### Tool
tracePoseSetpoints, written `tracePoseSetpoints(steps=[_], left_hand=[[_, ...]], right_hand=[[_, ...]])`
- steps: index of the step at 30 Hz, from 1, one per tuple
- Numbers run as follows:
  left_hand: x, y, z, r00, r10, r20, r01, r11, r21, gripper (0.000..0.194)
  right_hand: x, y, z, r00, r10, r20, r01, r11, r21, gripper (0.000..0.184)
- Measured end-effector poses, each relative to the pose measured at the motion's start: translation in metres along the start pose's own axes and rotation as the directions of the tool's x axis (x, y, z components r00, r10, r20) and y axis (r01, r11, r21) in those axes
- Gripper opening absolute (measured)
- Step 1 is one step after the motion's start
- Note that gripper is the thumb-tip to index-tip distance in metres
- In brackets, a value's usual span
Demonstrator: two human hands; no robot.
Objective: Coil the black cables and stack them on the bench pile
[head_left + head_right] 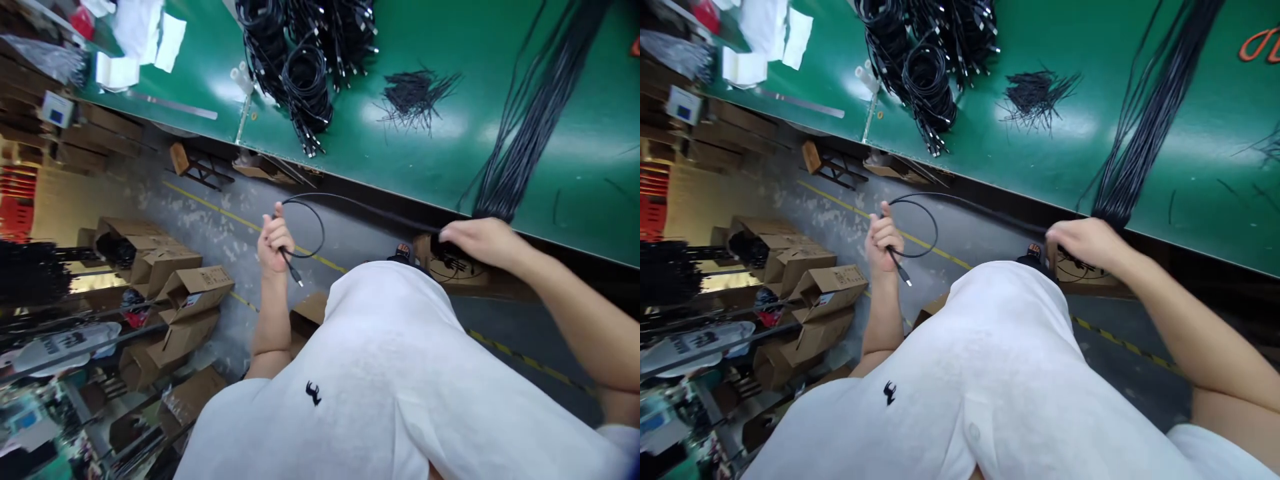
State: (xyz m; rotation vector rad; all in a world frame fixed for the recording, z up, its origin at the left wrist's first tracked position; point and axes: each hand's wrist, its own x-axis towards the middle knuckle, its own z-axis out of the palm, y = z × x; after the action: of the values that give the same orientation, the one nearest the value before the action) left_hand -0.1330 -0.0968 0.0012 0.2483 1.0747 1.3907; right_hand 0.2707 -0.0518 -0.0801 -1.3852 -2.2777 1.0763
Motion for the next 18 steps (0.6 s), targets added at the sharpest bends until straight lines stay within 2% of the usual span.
tracePoseSetpoints(steps=[1,3,5,10,13,15,16,17,18], left_hand=[[-0.003,0.009,-0.005,0.999,0.047,-0.01,-0.047,0.999,0.001,0.042],[-0.011,0.021,-0.008,0.996,0.085,-0.023,-0.085,0.996,0.037,0.044],[-0.018,0.023,-0.005,0.995,0.091,-0.043,-0.086,0.991,0.103,0.047],[-0.025,0.02,0.0,0.989,0.134,-0.058,-0.123,0.978,0.166,0.044],[-0.027,0.021,-0.006,0.985,0.168,-0.031,-0.161,0.975,0.156,0.041],[-0.025,0.021,-0.007,0.987,0.162,-0.017,-0.158,0.975,0.156,0.039],[-0.024,0.02,-0.006,0.989,0.15,-0.013,-0.146,0.978,0.147,0.038],[-0.022,0.018,-0.004,0.991,0.131,-0.011,-0.128,0.984,0.125,0.037],[-0.02,0.015,-0.001,0.995,0.102,-0.008,-0.101,0.99,0.095,0.038]], right_hand=[[0.001,0.023,-0.008,0.996,0.088,0.0,-0.088,0.996,0.002,0.061],[0.003,0.056,-0.019,0.98,0.185,0.076,-0.185,0.983,-0.016,0.066],[0.005,0.071,-0.026,0.967,0.247,0.069,-0.245,0.969,-0.043,0.068],[0.016,0.075,-0.036,0.939,0.344,-0.02,-0.344,0.93,-0.132,0.075],[0.021,0.061,-0.035,0.919,0.393,-0.029,-0.389,0.89,-0.238,0.068],[0.018,0.035,-0.032,0.95,0.304,0.069,-0.274,0.92,-0.279,0.055],[0.016,0.017,-0.031,0.965,0.201,0.17,-0.153,0.954,-0.259,0.049],[0.013,-0.003,-0.031,0.957,0.06,0.283,-0.004,0.981,-0.195,0.044],[0.011,-0.022,-0.033,0.916,-0.097,0.389,0.143,0.985,-0.093,0.042]])
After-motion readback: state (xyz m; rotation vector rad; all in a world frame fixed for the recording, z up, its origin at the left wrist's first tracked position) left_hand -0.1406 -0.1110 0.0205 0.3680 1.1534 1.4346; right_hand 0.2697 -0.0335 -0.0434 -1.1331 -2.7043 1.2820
